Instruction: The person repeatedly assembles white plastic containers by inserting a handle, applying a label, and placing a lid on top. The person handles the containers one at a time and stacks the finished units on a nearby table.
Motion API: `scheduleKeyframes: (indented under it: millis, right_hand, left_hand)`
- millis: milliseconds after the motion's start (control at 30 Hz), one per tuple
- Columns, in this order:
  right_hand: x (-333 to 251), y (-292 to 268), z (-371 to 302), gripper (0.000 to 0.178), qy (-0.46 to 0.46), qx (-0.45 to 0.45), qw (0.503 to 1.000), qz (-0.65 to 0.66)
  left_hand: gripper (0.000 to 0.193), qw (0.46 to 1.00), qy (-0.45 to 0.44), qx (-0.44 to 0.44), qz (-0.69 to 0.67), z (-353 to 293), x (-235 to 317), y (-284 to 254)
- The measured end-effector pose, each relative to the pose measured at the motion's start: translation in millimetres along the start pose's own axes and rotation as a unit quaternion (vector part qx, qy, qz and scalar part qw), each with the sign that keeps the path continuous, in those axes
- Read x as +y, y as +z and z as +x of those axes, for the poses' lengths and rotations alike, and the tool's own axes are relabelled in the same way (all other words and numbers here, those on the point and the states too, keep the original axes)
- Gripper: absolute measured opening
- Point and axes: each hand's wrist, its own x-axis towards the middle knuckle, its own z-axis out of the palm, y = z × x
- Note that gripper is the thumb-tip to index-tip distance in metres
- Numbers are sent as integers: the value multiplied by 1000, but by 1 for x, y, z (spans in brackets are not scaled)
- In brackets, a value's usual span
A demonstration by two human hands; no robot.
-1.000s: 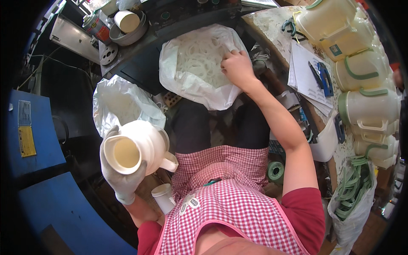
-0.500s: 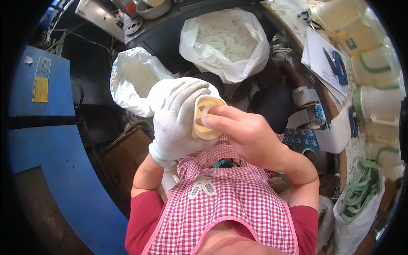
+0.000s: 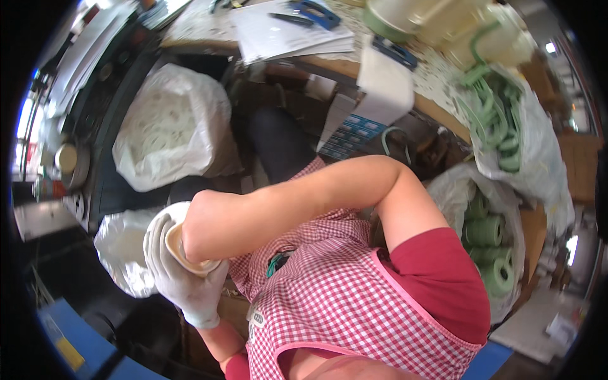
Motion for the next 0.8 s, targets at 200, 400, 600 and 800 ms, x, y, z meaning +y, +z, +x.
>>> scheduleKeyframes:
  millis: [200,400,600,800]
  right_hand:
    - [-8,5,-53,15,-37,214,967,133]
    - [41,57,-263,21,610,589,514,129]
    - [97,160,-376,27,441,691,573,-19]
    - [49,150,-348,24,478,653,581,-84]
  left_hand:
    - [74,998,-2,-34,-54,23,13,-22]
    - [59,936,-238,-52,-253,22,-36,-53]
    - [62,810,-315,-101,-485,96,-161,83]
    - [59,981,-172,-87,11,113,-163,154]
